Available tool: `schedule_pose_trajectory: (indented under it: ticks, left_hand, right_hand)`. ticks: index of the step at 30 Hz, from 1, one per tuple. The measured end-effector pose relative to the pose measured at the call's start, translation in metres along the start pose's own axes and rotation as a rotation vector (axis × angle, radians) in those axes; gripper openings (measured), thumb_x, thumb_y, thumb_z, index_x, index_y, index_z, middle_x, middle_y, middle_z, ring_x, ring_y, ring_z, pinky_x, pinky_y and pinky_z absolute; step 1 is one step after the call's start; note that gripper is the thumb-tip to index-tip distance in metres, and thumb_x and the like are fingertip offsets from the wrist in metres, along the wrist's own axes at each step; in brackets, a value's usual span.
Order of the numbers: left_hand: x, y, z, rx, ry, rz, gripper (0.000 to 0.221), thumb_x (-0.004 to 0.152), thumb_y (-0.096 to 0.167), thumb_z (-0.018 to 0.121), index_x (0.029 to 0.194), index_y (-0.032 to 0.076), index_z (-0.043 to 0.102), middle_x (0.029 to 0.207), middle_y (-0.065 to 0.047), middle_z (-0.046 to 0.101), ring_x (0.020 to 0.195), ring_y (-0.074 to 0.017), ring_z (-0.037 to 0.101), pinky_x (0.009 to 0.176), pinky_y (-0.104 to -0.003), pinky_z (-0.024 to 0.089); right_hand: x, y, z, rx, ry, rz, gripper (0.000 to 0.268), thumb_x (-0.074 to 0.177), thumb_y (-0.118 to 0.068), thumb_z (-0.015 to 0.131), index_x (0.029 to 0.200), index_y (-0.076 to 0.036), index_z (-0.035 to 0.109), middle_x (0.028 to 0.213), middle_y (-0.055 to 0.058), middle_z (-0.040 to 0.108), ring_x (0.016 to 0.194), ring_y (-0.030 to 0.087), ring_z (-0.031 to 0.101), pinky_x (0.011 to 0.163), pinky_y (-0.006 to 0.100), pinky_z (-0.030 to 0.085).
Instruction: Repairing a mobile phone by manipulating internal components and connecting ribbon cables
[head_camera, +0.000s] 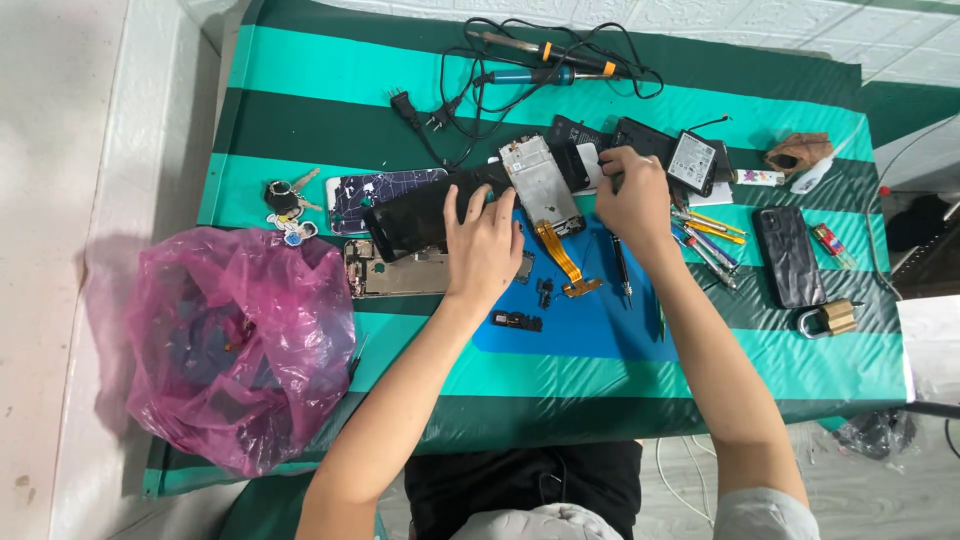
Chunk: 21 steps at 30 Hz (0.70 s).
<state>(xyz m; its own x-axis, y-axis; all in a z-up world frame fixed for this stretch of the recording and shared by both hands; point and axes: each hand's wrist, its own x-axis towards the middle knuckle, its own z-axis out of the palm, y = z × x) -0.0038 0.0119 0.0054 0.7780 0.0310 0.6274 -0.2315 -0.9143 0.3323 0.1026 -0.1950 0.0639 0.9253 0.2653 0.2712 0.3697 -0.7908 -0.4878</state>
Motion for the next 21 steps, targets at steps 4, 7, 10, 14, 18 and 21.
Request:
schedule_pose_trajectory:
  ticks: [4, 7, 10, 14, 18, 21]
  left_hand:
    - [-0.001, -0.003, 0.000, -0.009, -0.004, 0.009, 0.034, 0.092, 0.014, 0.066, 0.125, 0.005, 0.068, 0.093, -0.016, 0.078, 0.124, -0.0325, 0.064, 0.116, -0.067, 0.028]
    - [0.000, -0.002, -0.005, -0.023, -0.035, 0.009, 0.032, 0.093, 0.013, 0.065, 0.124, 0.006, 0.068, 0.093, -0.016, 0.077, 0.123, -0.0323, 0.064, 0.116, -0.068, 0.029]
    - [0.001, -0.001, -0.009, -0.030, -0.039, -0.004, 0.031, 0.092, 0.013, 0.065, 0.123, 0.006, 0.068, 0.093, -0.016, 0.077, 0.122, -0.0317, 0.065, 0.115, -0.067, 0.031]
    - [0.001, 0.002, -0.007, -0.024, 0.004, -0.007, 0.033, 0.090, 0.011, 0.068, 0.122, 0.006, 0.068, 0.090, -0.015, 0.077, 0.121, -0.0309, 0.065, 0.116, -0.066, 0.031]
    - [0.004, 0.005, -0.011, -0.019, 0.018, -0.017, 0.031, 0.088, 0.009, 0.069, 0.119, 0.004, 0.067, 0.088, -0.015, 0.076, 0.119, -0.0295, 0.065, 0.116, -0.066, 0.032]
    - [0.005, 0.005, -0.013, -0.014, 0.019, -0.024, 0.033, 0.087, 0.009, 0.072, 0.119, 0.004, 0.067, 0.088, -0.015, 0.076, 0.119, -0.0296, 0.065, 0.116, -0.066, 0.031]
  right_hand:
    - [0.013, 0.039, 0.024, 0.189, -0.034, 0.150, 0.031, 0.092, -0.004, 0.068, 0.122, -0.005, 0.072, 0.093, 0.011, 0.075, 0.091, 0.027, 0.069, 0.076, 0.042, 0.059]
    - [0.021, 0.055, 0.033, 0.216, -0.009, 0.253, 0.033, 0.086, -0.008, 0.071, 0.119, -0.011, 0.075, 0.087, 0.003, 0.076, 0.084, 0.022, 0.073, 0.075, 0.040, 0.060]
    - [0.024, 0.051, 0.034, 0.254, -0.026, 0.316, 0.029, 0.085, -0.016, 0.076, 0.114, -0.015, 0.076, 0.087, 0.003, 0.076, 0.084, 0.023, 0.072, 0.072, 0.039, 0.059]
    - [0.026, 0.045, 0.036, 0.217, -0.128, 0.382, 0.032, 0.085, -0.013, 0.065, 0.113, -0.016, 0.080, 0.096, 0.012, 0.078, 0.097, 0.032, 0.073, 0.079, 0.046, 0.058]
    - [0.025, 0.035, 0.028, 0.249, -0.135, 0.332, 0.041, 0.084, -0.008, 0.062, 0.121, -0.011, 0.079, 0.102, 0.017, 0.076, 0.097, 0.037, 0.073, 0.078, 0.047, 0.059]
    - [0.017, 0.006, 0.012, 0.253, -0.129, 0.314, 0.044, 0.082, -0.008, 0.061, 0.123, -0.007, 0.077, 0.101, 0.019, 0.075, 0.091, 0.036, 0.073, 0.075, 0.048, 0.060]
